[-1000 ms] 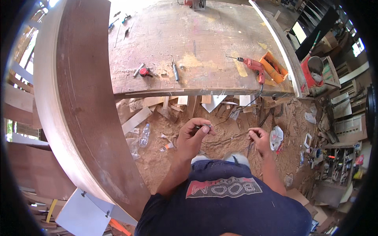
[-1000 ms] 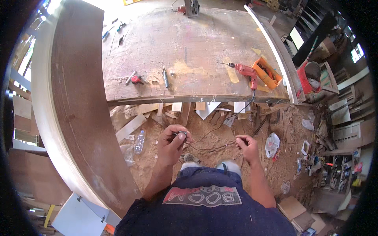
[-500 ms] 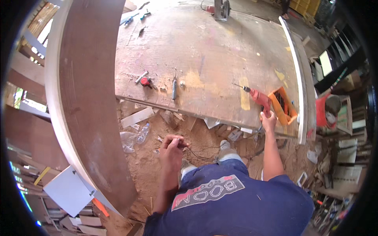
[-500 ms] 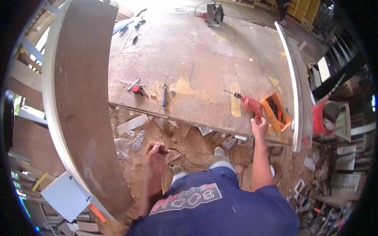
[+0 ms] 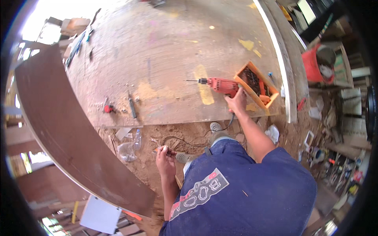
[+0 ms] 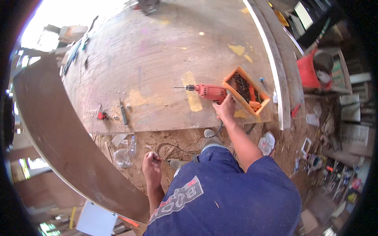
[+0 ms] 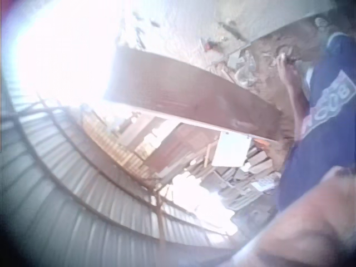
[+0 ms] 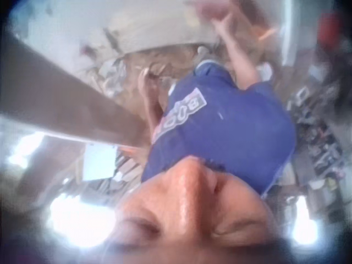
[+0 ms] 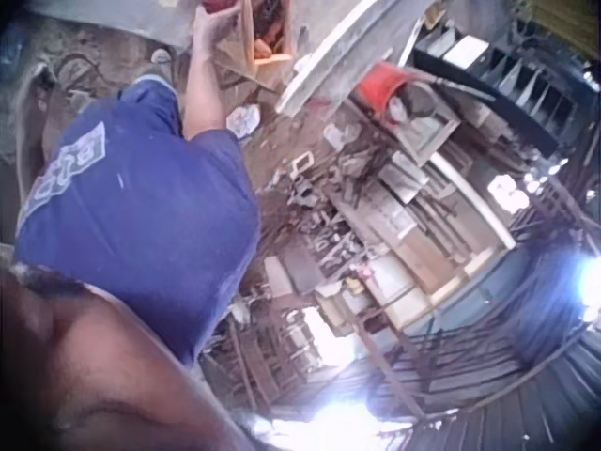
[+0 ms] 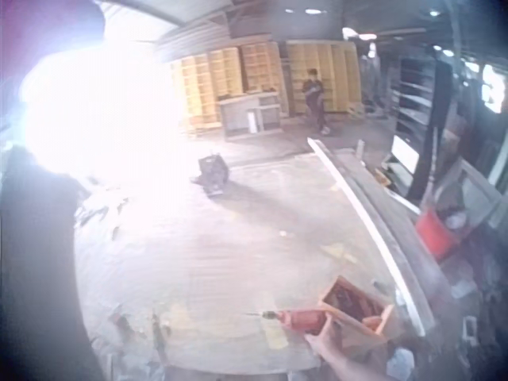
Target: The person assembles a wooden cabinet by installing a hinge on the inside of the door using a power drill and then tightening the hinge screws with a screwdriver.
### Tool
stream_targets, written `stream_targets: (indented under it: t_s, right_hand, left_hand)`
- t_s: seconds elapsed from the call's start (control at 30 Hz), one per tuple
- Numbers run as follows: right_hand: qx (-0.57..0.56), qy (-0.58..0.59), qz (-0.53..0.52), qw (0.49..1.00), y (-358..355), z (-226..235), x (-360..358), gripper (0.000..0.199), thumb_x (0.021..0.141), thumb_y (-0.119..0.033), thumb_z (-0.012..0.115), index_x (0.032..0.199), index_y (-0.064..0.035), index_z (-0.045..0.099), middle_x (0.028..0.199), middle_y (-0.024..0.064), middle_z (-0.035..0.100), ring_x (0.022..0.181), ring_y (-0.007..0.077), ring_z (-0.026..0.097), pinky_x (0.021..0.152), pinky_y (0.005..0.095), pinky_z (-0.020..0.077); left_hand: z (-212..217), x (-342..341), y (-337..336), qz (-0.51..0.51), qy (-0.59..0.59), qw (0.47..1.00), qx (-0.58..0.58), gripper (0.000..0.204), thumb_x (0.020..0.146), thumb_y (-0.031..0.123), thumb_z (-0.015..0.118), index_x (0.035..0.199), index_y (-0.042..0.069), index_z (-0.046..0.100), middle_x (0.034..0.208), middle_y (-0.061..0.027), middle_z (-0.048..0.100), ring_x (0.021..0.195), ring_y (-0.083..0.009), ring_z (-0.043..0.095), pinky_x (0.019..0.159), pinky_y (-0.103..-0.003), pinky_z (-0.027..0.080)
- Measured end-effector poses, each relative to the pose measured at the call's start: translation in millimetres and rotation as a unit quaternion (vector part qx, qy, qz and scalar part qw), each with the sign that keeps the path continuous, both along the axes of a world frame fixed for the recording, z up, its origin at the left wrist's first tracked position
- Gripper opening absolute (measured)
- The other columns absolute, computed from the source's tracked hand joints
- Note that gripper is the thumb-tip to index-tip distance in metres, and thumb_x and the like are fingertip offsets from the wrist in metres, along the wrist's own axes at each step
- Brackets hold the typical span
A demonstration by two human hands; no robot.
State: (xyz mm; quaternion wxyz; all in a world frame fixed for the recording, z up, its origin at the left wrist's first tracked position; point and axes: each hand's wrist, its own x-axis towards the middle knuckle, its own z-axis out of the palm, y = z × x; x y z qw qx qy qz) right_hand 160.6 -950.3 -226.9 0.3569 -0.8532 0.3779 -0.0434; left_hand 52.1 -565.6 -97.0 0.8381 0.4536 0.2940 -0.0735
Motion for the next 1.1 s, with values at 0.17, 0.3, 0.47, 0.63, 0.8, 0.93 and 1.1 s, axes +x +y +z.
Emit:
stream_targets:
  t_s: [0.17,0.3,0.47,0.63,0.8,0.93,1.1]
  right_hand:
    - [-0.065,-0.086,0.041,0.993,1.6,-13.9,-13.5,0.082,0.076,-0.035,0.086,0.137,0.0031,0.046,0.127,0.0285,0.059,0.121,0.0464,0.057,0.101,0.0531,0.0486]
    - [0.021,-0.104,0.038,0.994,-1.7,-4.9,-38.1,0.076,0.082,-0.032,0.082,0.141,0.0029,0.048,0.127,0.0264,0.06,0.123,0.0439,0.058,0.107,0.0504,0.0465]
    - [0.091,-0.181,0.021,0.979,-48.8,40.7,-66.6,0.023,0.093,-0.017,0.071,0.108,-0.0006,0.073,0.102,0.0134,0.074,0.089,0.0255,0.074,0.079,0.0361,0.0586]
    - [0.032,-0.102,-0.05,0.993,-113.0,73.5,-61.8,0.018,0.096,-0.015,0.068,0.109,-0.0035,0.074,0.098,0.0168,0.076,0.088,0.0277,0.075,0.076,0.0386,0.0584]
    - [-0.072,-0.078,0.045,0.993,-166.5,25.2,-18.0,0.027,0.094,-0.014,0.063,0.114,-0.0008,0.074,0.104,0.0213,0.075,0.097,0.0384,0.073,0.09,0.045,0.0572]
    - [-0.073,0.227,0.247,0.939,-167.7,24.6,17.6,0.037,0.084,-0.014,0.055,0.112,-0.0053,0.078,0.108,0.0242,0.073,0.106,0.0383,0.071,0.096,0.0458,0.0549]
    - [0.089,0.114,0.287,0.947,-181.6,48.9,5.4,0.046,0.086,-0.014,0.055,0.129,-0.0062,0.068,0.109,0.0246,0.073,0.107,0.0412,0.069,0.094,0.0486,0.054]
  left_hand:
    - [-16.0,63.3,-47.7,-0.115,0.036,0.989,0.087,0.008,0.098,0.011,0.063,0.103,0.005,0.063,0.088,-0.0029,0.061,0.078,-0.0141,0.059,0.073,-0.03,0.052]
    - [-12.5,93.2,-75.0,-0.182,0.01,0.981,0.067,0.006,0.098,0.009,0.062,0.102,0.005,0.062,0.089,-0.004,0.062,0.08,-0.0145,0.06,0.075,-0.031,0.052]
    - [-21.3,96.7,-82.8,-0.249,0.019,0.966,0.06,0.003,0.098,0.007,0.059,0.099,0.004,0.061,0.09,-0.0047,0.062,0.081,-0.0154,0.062,0.077,-0.033,0.054]
    - [-73.7,96.1,-58.6,-0.282,0.045,0.957,0.051,0.004,0.098,0.006,0.058,0.097,0.004,0.06,0.09,-0.0082,0.065,0.08,-0.0174,0.062,0.075,-0.033,0.054]
    - [-57.9,110.7,-98.0,-0.293,0.043,0.954,0.055,0.004,0.098,0.006,0.057,0.096,0.003,0.06,0.088,-0.0091,0.065,0.079,-0.018,0.063,0.075,-0.032,0.054]
    - [-47.8,110.4,-119.4,-0.249,0.047,0.966,0.056,0.004,0.098,0.006,0.056,0.097,0.003,0.059,0.087,-0.009,0.064,0.079,-0.018,0.063,0.075,-0.032,0.054]
    - [-57.1,88.4,-145.4,-0.194,0.06,0.975,0.086,0.007,0.096,0.011,0.058,0.098,0.005,0.058,0.09,-0.0058,0.06,0.084,-0.018,0.061,0.077,-0.034,0.053]
